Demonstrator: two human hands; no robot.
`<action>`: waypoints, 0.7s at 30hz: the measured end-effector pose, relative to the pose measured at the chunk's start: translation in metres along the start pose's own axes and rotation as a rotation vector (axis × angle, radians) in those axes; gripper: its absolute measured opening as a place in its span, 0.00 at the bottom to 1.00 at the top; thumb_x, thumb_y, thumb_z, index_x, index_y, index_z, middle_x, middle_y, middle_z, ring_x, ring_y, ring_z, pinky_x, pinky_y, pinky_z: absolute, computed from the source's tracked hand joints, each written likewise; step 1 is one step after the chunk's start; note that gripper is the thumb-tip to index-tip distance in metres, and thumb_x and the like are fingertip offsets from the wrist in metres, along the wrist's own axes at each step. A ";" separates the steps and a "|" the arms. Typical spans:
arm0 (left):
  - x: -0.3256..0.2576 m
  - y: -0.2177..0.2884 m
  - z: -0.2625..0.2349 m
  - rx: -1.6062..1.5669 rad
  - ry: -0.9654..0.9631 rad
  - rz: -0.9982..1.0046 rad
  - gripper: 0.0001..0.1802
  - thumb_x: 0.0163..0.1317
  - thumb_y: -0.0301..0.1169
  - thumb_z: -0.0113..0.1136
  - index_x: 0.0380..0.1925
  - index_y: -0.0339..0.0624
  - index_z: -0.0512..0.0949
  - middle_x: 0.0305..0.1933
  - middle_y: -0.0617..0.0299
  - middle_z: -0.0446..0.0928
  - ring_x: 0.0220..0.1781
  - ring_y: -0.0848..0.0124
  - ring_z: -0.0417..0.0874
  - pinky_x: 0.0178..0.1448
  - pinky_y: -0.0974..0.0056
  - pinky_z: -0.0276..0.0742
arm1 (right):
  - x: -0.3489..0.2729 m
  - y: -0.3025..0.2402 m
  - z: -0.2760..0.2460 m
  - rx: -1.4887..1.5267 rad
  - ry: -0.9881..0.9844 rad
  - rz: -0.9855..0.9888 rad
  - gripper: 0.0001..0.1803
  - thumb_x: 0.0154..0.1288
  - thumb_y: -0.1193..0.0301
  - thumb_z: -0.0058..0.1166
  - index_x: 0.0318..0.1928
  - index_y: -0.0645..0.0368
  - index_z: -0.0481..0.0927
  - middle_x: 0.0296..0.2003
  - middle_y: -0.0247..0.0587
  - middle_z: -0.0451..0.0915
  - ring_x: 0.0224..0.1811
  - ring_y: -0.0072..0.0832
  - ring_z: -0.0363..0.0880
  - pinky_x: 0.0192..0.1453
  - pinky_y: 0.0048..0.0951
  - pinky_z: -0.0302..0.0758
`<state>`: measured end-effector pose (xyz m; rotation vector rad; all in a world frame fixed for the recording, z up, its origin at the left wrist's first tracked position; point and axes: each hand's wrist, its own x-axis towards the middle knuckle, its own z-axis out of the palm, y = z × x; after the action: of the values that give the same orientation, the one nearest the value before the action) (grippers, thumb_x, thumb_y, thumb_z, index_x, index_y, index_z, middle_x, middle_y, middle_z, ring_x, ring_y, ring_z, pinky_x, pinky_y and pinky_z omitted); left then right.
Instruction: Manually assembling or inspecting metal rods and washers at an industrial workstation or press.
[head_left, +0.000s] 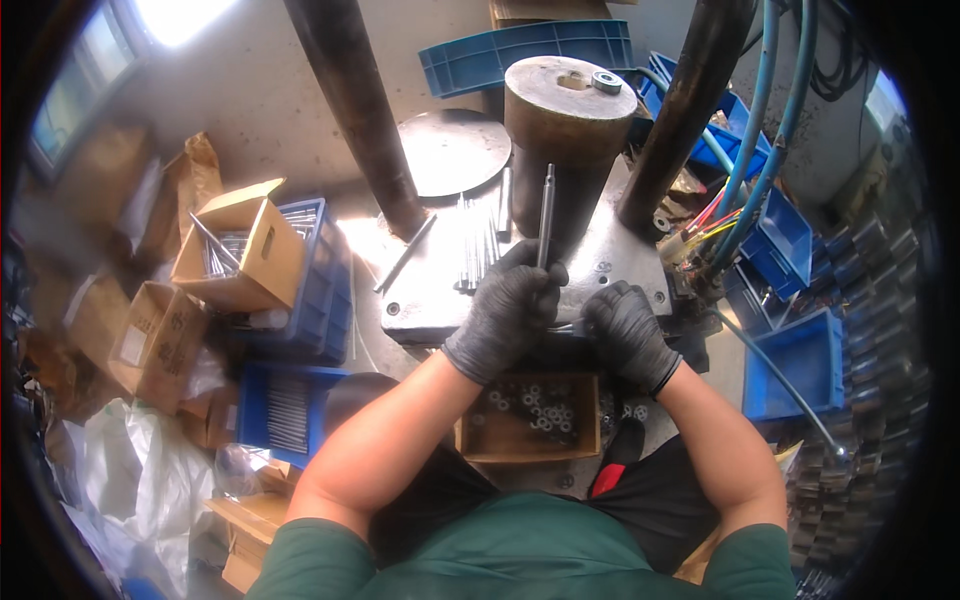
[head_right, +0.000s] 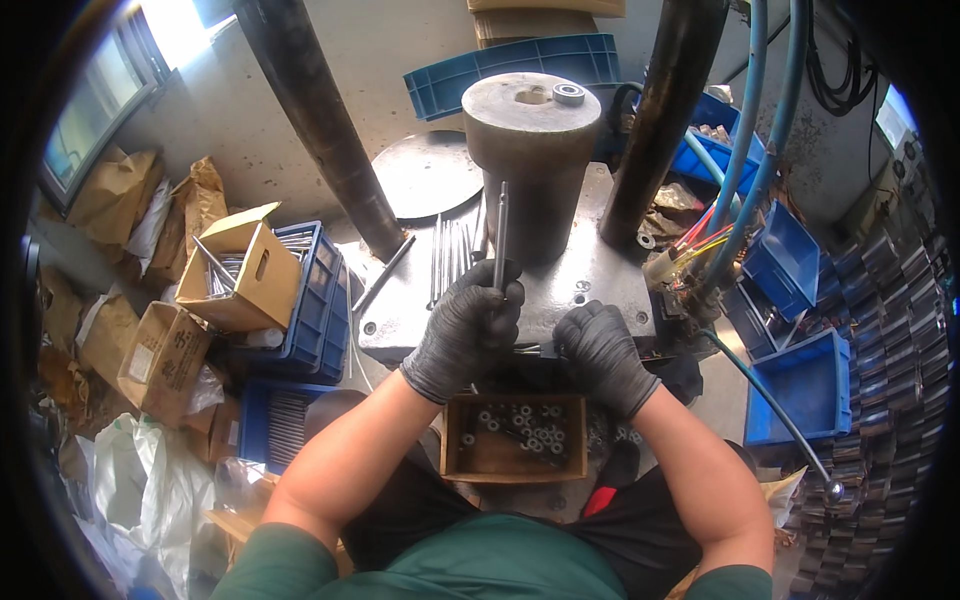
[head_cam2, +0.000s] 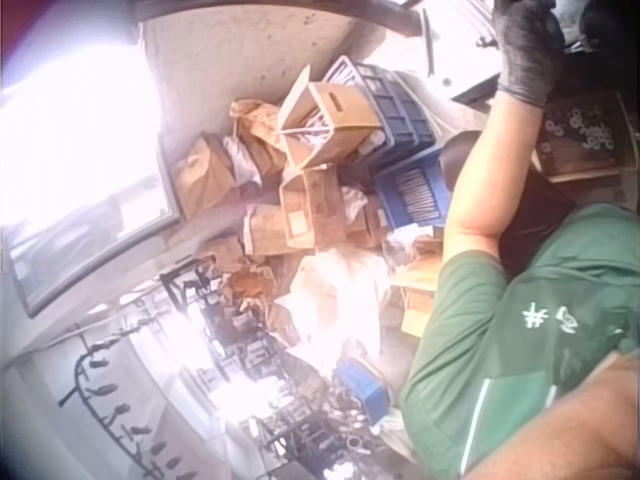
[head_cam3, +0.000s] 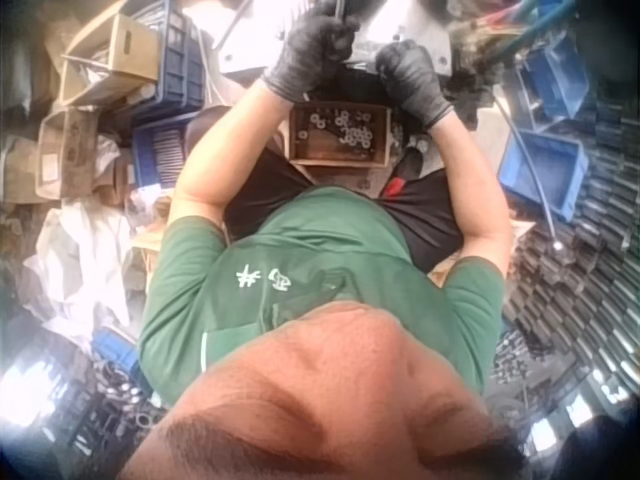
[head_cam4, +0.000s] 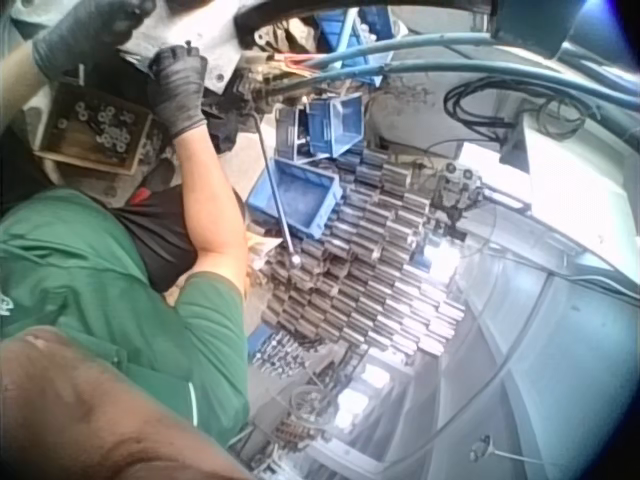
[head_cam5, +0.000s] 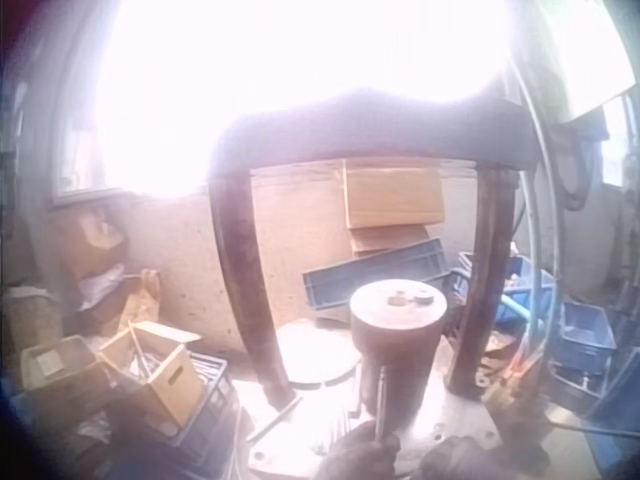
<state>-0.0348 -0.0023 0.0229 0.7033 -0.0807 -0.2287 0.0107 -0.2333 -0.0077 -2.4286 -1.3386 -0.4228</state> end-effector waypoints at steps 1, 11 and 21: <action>0.000 -0.001 -0.001 0.002 0.001 0.001 0.27 0.65 0.37 0.67 0.60 0.37 0.71 0.35 0.64 0.77 0.24 0.79 0.70 0.28 0.75 0.71 | -0.001 0.000 0.002 0.001 0.001 -0.001 0.12 0.51 0.74 0.63 0.37 0.52 0.77 0.35 0.41 0.80 0.43 0.45 0.78 0.47 0.48 0.73; 0.004 -0.015 0.000 0.118 0.011 0.010 0.24 0.65 0.36 0.66 0.58 0.37 0.75 0.37 0.63 0.80 0.30 0.78 0.77 0.34 0.73 0.74 | 0.000 -0.020 -0.027 0.615 0.271 0.513 0.07 0.61 0.82 0.60 0.35 0.56 0.76 0.31 0.36 0.76 0.33 0.25 0.75 0.43 0.26 0.75; 0.000 -0.044 0.013 0.368 -0.032 -0.045 0.16 0.69 0.37 0.69 0.50 0.44 0.76 0.44 0.66 0.80 0.46 0.77 0.80 0.53 0.68 0.79 | 0.002 -0.040 -0.054 1.484 0.339 0.661 0.19 0.65 0.76 0.65 0.56 0.60 0.79 0.41 0.29 0.79 0.45 0.19 0.77 0.53 0.24 0.76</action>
<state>-0.0444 -0.0431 0.0041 1.0683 -0.1395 -0.2710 -0.0272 -0.2347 0.0479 -1.2520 -0.3007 0.2809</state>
